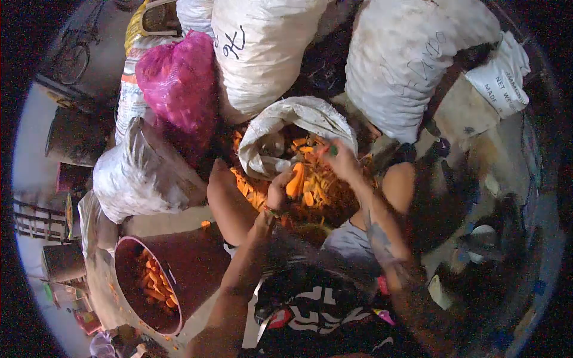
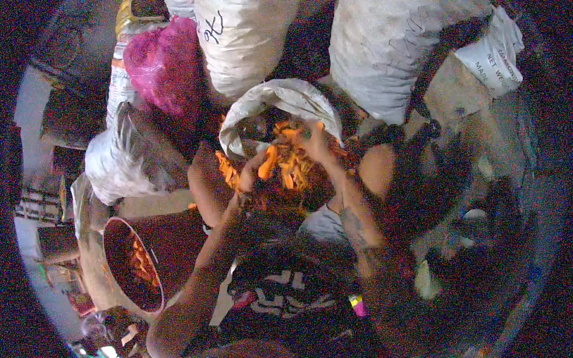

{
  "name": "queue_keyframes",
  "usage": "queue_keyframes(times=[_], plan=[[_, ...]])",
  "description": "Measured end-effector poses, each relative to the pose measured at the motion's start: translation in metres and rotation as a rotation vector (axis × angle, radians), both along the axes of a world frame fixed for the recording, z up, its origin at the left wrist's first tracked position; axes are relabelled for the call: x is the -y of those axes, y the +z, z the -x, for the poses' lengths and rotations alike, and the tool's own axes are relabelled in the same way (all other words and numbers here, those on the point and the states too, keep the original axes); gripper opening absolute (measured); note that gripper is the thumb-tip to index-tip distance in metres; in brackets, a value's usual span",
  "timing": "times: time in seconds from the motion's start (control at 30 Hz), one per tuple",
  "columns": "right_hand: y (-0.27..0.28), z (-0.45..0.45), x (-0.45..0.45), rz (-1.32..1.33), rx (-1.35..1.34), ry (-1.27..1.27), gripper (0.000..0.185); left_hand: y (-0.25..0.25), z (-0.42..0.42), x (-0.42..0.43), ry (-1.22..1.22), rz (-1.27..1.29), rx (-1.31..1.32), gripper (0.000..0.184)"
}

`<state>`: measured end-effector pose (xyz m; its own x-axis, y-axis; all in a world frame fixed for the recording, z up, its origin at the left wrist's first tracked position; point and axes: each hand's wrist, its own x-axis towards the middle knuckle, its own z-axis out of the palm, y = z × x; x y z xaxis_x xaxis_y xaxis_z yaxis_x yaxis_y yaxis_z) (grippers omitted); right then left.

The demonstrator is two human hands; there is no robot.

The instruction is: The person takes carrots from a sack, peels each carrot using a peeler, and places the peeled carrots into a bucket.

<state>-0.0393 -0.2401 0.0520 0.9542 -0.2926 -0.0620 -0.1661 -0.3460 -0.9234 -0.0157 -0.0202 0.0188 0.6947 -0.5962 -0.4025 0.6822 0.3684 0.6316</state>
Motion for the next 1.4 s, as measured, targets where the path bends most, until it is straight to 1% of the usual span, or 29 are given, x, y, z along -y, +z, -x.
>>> queue_keyframes(times=[0.03, 0.07, 0.1, 0.13, 0.17, 0.2, 0.23, 0.3, 0.33, 0.37, 0.47, 0.5, 0.57, 0.6, 0.67, 0.73, 0.77, 0.8, 0.87, 0.93, 0.97, 1.07, 1.1, 1.17, 1.2, 1.23, 1.3, 1.4], plan=[[-0.002, -0.006, 0.010, 0.263, 0.070, -0.283, 0.037, 0.006, 0.002, 0.004, 0.042, -0.040, -0.039, 0.037], [-0.036, -0.015, 0.026, 0.182, 0.172, -0.318, 0.032, 0.010, 0.002, 0.005, 0.086, -0.081, -0.072, 0.035], [-0.021, -0.010, 0.014, 0.219, 0.073, -0.185, 0.036, 0.000, -0.002, -0.009, -0.068, 0.024, -0.112, 0.036], [0.009, 0.000, -0.003, 0.265, -0.020, -0.047, 0.039, -0.004, -0.007, -0.007, -0.024, 0.016, -0.066, 0.036], [0.038, 0.013, -0.025, 0.234, 0.154, 0.137, 0.043, -0.008, -0.007, -0.002, 0.021, 0.008, -0.027, 0.035], [0.034, 0.019, -0.028, 0.524, 0.153, 0.319, 0.048, -0.009, -0.006, 0.002, 0.060, -0.001, 0.009, 0.035], [0.020, 0.014, -0.026, 0.463, 0.230, 0.211, 0.047, 0.006, -0.001, 0.008, 0.042, -0.042, 0.182, 0.037], [-0.003, 0.006, -0.009, 0.244, 0.064, -0.022, 0.051, 0.014, 0.004, -0.002, -0.035, 0.043, 0.096, 0.039], [0.006, -0.003, 0.005, 0.097, -0.158, -0.147, 0.056, 0.024, 0.006, -0.005, -0.069, 0.089, 0.060, 0.040], [0.013, -0.003, 0.007, 0.159, -0.175, -0.249, 0.056, 0.038, 0.011, -0.005, -0.078, 0.069, -0.097, 0.043], [-0.024, 0.002, -0.018, 0.128, 0.359, 0.065, 0.057, 0.028, 0.010, 0.004, 0.052, 0.078, -0.074, 0.044], [0.034, 0.020, -0.032, 0.296, 0.021, 0.270, 0.056, 0.008, 0.010, 0.002, 0.026, 0.141, -0.188, 0.045], [0.019, 0.012, -0.022, 0.285, 0.117, 0.135, 0.049, 0.025, 0.011, 0.000, -0.015, 0.045, -0.049, 0.046], [0.014, 0.008, -0.011, 0.259, 0.063, 0.022, 0.045, 0.029, 0.015, -0.003, -0.035, -0.008, 0.012, 0.046], [0.005, -0.002, 0.010, 0.184, -0.034, -0.209, 0.037, 0.011, 0.012, -0.008, -0.050, 0.004, -0.052, 0.045], [0.009, -0.005, -0.002, 0.321, 0.197, -0.099, 0.042, 0.011, 0.007, -0.007, -0.017, -0.028, -0.114, 0.043], [0.011, -0.002, -0.008, 0.406, 0.308, 0.065, 0.045, 0.010, 0.006, -0.007, -0.010, -0.067, -0.037, 0.043], [0.006, 0.002, -0.011, 0.424, 0.265, 0.093, 0.048, 0.014, 0.005, -0.006, -0.002, -0.108, 0.038, 0.043], [-0.006, 0.011, -0.016, 0.461, 0.182, 0.152, 0.053, 0.019, 0.005, -0.014, -0.069, -0.174, 0.162, 0.042], [-0.006, 0.003, -0.002, 0.298, 0.004, -0.021, 0.054, 0.018, 0.008, -0.019, -0.114, -0.163, 0.250, 0.043], [-0.032, -0.007, 0.011, 0.355, 0.082, -0.093, 0.054, 0.018, 0.006, -0.018, -0.107, -0.166, 0.296, 0.042], [0.000, -0.004, 0.008, 0.432, -0.132, 0.041, 0.055, 0.010, 0.003, -0.017, -0.031, -0.240, 0.424, 0.036], [0.002, 0.004, 0.000, 0.437, 0.006, 0.074, 0.055, 0.014, -0.001, -0.021, -0.098, -0.388, 0.439, 0.034], [0.001, 0.012, -0.011, 0.464, 0.041, 0.251, 0.055, 0.039, -0.002, -0.016, -0.088, -0.508, 0.633, 0.037], [-0.001, 0.014, -0.016, 0.474, 0.053, 0.336, 0.055, 0.036, -0.002, -0.015, -0.075, -0.527, 0.722, 0.038], [0.001, 0.015, -0.021, 0.501, 0.098, 0.360, 0.056, 0.032, -0.003, -0.013, -0.057, -0.548, 0.811, 0.039], [0.008, 0.016, -0.028, 0.516, 0.170, 0.400, 0.058, 0.001, -0.009, -0.013, 0.006, -0.507, 0.986, 0.040], [0.028, 0.019, -0.036, 0.400, 0.195, 0.447, 0.060, 0.014, -0.012, -0.014, -0.073, -0.671, 1.237, 0.044]])
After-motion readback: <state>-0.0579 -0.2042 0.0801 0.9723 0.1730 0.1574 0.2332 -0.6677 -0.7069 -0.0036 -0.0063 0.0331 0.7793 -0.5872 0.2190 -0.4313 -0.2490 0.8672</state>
